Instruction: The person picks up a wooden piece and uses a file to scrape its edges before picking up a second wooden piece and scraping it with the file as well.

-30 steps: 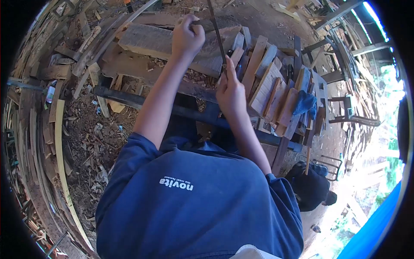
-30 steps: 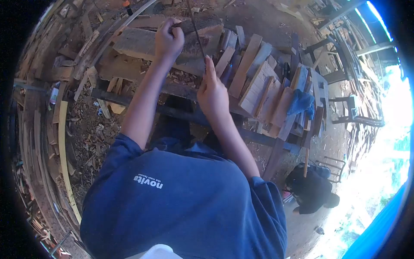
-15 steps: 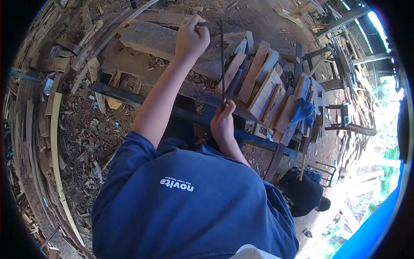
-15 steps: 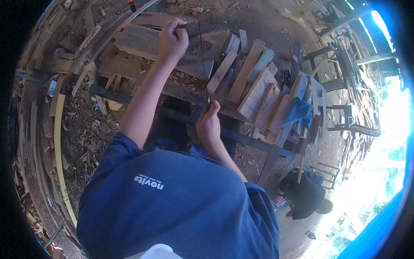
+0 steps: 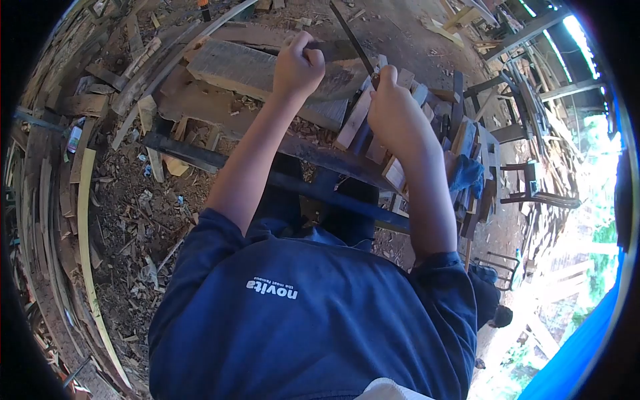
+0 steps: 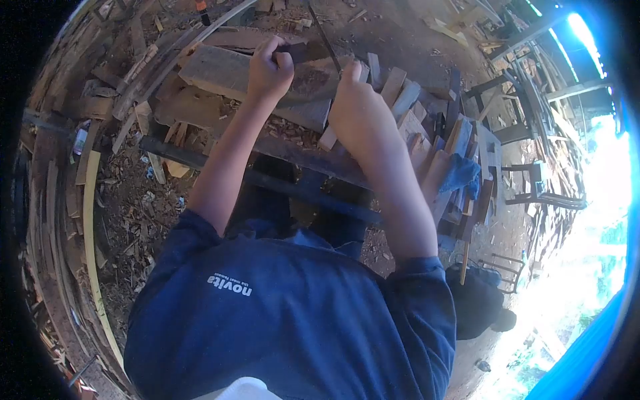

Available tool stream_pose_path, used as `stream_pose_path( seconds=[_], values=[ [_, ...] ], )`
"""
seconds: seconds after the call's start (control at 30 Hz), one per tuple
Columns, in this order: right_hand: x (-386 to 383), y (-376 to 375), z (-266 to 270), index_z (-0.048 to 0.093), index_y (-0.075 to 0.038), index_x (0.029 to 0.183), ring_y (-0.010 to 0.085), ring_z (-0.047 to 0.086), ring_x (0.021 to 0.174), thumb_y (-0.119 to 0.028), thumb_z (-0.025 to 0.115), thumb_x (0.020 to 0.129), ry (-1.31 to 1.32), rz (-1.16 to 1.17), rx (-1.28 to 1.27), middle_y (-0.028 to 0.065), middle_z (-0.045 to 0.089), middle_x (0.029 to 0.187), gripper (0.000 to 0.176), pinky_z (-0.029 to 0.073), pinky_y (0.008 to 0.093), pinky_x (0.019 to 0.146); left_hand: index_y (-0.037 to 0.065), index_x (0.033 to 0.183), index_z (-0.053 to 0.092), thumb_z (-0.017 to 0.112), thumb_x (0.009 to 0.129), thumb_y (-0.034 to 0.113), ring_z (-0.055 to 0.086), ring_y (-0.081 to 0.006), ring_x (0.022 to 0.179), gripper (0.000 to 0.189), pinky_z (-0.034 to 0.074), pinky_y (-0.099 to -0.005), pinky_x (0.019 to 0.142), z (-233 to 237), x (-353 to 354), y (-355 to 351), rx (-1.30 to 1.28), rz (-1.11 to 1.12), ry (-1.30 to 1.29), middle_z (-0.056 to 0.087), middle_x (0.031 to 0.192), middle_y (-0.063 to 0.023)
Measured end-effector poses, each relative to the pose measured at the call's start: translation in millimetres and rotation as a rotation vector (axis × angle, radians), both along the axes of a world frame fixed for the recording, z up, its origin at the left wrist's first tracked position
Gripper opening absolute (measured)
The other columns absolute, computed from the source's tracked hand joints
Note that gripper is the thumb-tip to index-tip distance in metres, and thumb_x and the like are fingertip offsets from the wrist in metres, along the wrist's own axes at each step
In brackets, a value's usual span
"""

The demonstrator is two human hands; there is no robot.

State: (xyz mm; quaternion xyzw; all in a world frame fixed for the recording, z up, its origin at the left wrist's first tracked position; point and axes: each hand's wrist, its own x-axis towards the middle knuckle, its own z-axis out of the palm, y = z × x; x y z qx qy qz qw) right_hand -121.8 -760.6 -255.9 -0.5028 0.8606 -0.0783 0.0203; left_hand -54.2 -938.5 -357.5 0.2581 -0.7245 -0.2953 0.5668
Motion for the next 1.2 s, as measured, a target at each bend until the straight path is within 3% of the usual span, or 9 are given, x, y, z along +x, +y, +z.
stream_pose_path(
  seconds=[0.17, 0.4, 0.5, 0.6, 0.67, 0.83, 1.0, 1.13, 1.2],
  values=[
    [13, 4, -8, 0.044, 0.0, 0.126, 0.0414, 0.069, 0.072, -0.018, 0.049, 0.099, -0.28, -0.056, -0.197, 0.0297, 0.066, 0.08, 0.032, 0.051, 0.0492, 0.065, 0.002, 0.084, 0.058, 0.048, 0.078, 0.008, 0.059, -0.0408, 0.079, 0.013, 0.049, -0.0473, 0.069, -3, -1, -3, -0.047, -0.011, 0.019, 0.06, 0.073, -0.0211],
    [21, 14, 28, 0.057, 0.001, 0.116, 0.0382, 0.069, 0.067, -0.014, 0.051, 0.097, -0.123, 0.058, -0.191, 0.0268, 0.067, 0.081, 0.026, 0.051, 0.0465, 0.067, 0.002, 0.085, 0.058, 0.048, 0.079, 0.009, 0.059, -0.041, 0.08, 0.013, 0.05, -0.0484, 0.07, -4, -2, -4, -0.013, 0.012, -0.008, 0.061, 0.076, -0.0207],
    [10, 10, 38, 0.06, 0.004, 0.108, 0.0337, 0.069, 0.062, -0.013, 0.05, 0.097, -0.201, 0.064, -0.114, 0.0245, 0.068, 0.078, 0.023, 0.054, 0.0422, 0.061, 0.002, 0.085, 0.058, 0.049, 0.078, 0.01, 0.06, -0.0411, 0.081, 0.014, 0.051, -0.0482, 0.071, -5, -2, -2, -0.024, 0.026, -0.01, 0.061, 0.077, -0.0207],
    [-10, -4, 52, 0.059, 0.005, 0.105, 0.0289, 0.068, 0.056, -0.012, 0.047, 0.096, -0.058, 0.376, 0.007, 0.0208, 0.067, 0.075, 0.022, 0.055, 0.0368, 0.052, 0.002, 0.087, 0.059, 0.049, 0.078, 0.011, 0.06, -0.041, 0.082, 0.016, 0.052, -0.0482, 0.071, -7, -2, -4, -0.051, 0.035, -0.021, 0.061, 0.077, -0.0207],
    [2, -23, 87, 0.058, 0.007, 0.101, 0.0242, 0.067, 0.051, -0.01, 0.045, 0.095, -0.239, 0.049, 0.284, 0.0183, 0.066, 0.072, 0.022, 0.055, 0.034, 0.046, 0.003, 0.088, 0.06, 0.05, 0.078, 0.012, 0.06, -0.0409, 0.082, 0.017, 0.052, -0.0484, 0.07, -9, -3, -6, -0.06, 0.037, -0.03, 0.061, 0.077, -0.0207],
    [-6, -31, 92, 0.058, 0.006, 0.101, 0.0194, 0.065, 0.049, -0.008, 0.041, 0.096, -0.223, 0.097, 0.321, 0.0131, 0.063, 0.064, 0.022, 0.053, 0.0318, 0.043, 0.005, 0.093, 0.062, 0.05, 0.078, 0.013, 0.061, -0.041, 0.079, 0.021, 0.052, -0.0499, 0.07, -14, -7, -7, -0.041, 0.071, -0.017, 0.062, 0.081, -0.0212],
    [-14, -14, 90, 0.059, 0.002, 0.109, 0.0128, 0.055, 0.04, -0.015, 0.044, 0.1, -0.334, 0.102, 0.214, 0.0034, 0.053, 0.054, 0.024, 0.047, 0.0273, 0.038, 0.006, 0.093, 0.063, 0.05, 0.079, 0.015, 0.063, -0.0415, 0.077, 0.021, 0.053, -0.0497, 0.069, -14, -8, -2, -0.017, 0.116, -0.03, 0.063, 0.084, -0.0213],
    [-6, 17, 147, 0.058, -0.002, 0.125, 0.0112, 0.051, 0.038, -0.015, 0.046, 0.1, -0.323, 0.094, 0.341, 0.0027, 0.052, 0.055, 0.03, 0.046, 0.027, 0.038, 0.002, 0.094, 0.063, 0.046, 0.081, 0.01, 0.063, -0.0414, 0.079, 0.023, 0.051, -0.0453, 0.073, -11, -7, -6, -0.002, 0.11, -0.051, 0.063, 0.082, -0.0229],
    [10, 39, 170, 0.055, -0.006, 0.136, 0.0099, 0.052, 0.043, -0.012, 0.047, 0.1, -0.211, -0.088, 0.34, 0.0039, 0.055, 0.059, 0.037, 0.046, 0.026, 0.044, 0.001, 0.094, 0.063, 0.046, 0.081, 0.011, 0.063, -0.0411, 0.078, 0.023, 0.051, -0.0453, 0.072, -11, -9, -7, -0.001, 0.102, -0.034, 0.064, 0.082, -0.0226]
  ],
)
